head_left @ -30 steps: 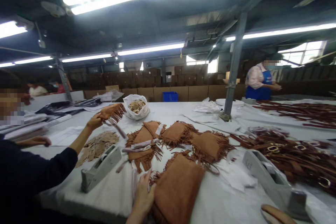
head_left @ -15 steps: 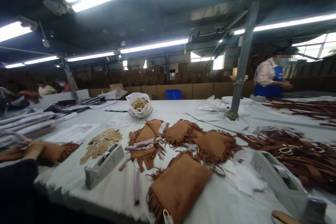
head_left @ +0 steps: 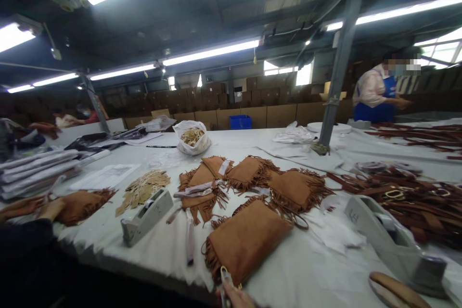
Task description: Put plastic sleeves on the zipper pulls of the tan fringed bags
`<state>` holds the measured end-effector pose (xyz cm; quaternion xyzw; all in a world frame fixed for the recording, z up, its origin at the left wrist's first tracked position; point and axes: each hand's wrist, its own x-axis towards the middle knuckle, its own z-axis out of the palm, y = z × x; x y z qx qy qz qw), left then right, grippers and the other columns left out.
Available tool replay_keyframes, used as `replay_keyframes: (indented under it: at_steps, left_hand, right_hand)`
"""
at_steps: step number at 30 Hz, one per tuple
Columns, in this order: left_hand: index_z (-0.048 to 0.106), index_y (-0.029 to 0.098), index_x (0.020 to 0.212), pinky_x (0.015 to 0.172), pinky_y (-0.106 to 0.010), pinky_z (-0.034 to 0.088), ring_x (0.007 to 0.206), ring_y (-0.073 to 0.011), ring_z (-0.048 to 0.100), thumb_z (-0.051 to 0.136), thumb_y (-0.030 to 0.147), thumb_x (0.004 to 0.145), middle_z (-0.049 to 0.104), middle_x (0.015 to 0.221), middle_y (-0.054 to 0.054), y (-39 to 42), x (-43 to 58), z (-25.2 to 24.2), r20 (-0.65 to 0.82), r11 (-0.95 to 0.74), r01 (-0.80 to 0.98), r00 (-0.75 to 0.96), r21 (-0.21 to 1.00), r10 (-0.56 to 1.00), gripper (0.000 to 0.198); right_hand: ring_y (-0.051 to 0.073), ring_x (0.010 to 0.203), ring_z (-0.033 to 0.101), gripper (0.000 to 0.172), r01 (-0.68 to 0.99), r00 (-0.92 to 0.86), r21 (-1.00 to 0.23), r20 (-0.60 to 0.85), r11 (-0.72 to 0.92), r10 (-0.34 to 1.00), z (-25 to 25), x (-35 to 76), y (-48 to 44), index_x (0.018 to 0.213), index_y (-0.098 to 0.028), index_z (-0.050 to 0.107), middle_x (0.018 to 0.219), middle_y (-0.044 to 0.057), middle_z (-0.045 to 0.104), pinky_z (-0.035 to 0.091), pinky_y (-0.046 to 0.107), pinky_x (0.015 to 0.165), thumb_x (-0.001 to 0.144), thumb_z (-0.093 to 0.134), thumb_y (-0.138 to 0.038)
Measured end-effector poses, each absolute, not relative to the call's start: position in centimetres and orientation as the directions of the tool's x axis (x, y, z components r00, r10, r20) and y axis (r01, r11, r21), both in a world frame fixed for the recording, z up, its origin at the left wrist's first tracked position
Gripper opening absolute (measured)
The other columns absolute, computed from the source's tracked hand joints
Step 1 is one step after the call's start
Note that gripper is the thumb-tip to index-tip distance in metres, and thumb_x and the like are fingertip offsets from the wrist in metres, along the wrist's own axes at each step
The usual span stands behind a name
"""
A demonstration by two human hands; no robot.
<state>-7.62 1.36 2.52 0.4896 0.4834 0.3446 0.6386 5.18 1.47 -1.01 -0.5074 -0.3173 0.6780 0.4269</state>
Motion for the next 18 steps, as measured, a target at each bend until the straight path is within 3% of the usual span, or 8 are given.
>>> replay_keyframes:
  at_steps: [3,7,13,18]
  left_hand:
    - [0.064,0.018,0.082,0.053,-0.026,0.047,0.06,-0.0161,0.06,0.064,0.051,0.079,0.067,0.072,-0.004,-1.6,-7.0,1.6,-0.315,0.335,-0.017,0.298,0.942,0.901,0.033]
    - [0.059,0.014,0.079,0.038,-0.021,0.032,0.035,-0.0094,0.047,0.069,0.059,0.068,0.065,0.056,-0.003,-4.1,-6.8,1.8,-0.393,0.458,-0.172,0.313,0.872,0.865,0.047]
    - [0.055,0.014,0.083,0.041,-0.019,0.035,0.04,-0.0111,0.054,0.074,0.054,0.065,0.066,0.058,-0.004,-5.3,-7.0,1.6,-0.458,0.539,-0.232,0.324,0.81,0.828,0.047]
    - [0.053,0.017,0.095,0.05,-0.021,0.044,0.05,-0.0116,0.059,0.074,0.054,0.067,0.067,0.068,-0.002,-4.7,-6.7,0.9,-0.434,0.492,-0.288,0.243,0.822,0.867,0.05]
  right_hand:
    - [0.013,0.055,0.052,0.054,-0.483,-0.123,-0.743,-0.465,-0.462,0.877,1.0,5.7,0.7,0.065,-0.015,0.063,0.059,0.002,0.058,0.04,0.023,0.054,0.063,0.06,-0.069]
    - [0.011,0.056,0.052,0.058,-0.482,-0.27,-0.666,-0.506,-0.57,0.819,2.7,6.9,-0.2,0.07,-0.013,0.065,0.064,0.003,0.061,0.039,0.021,0.056,0.079,0.045,-0.067]
    - [0.009,0.056,0.05,0.039,-0.379,-0.216,-0.769,-0.467,-0.515,0.857,2.1,7.2,-1.4,0.069,-0.014,0.062,0.063,0.0,0.061,0.032,0.021,0.054,0.065,0.073,-0.052]
    - [0.008,0.048,0.044,0.04,-0.372,-0.134,-0.824,-0.408,-0.428,0.903,0.7,6.0,-1.4,0.062,-0.013,0.06,0.054,-0.002,0.055,0.031,0.022,0.049,0.061,0.074,-0.051]
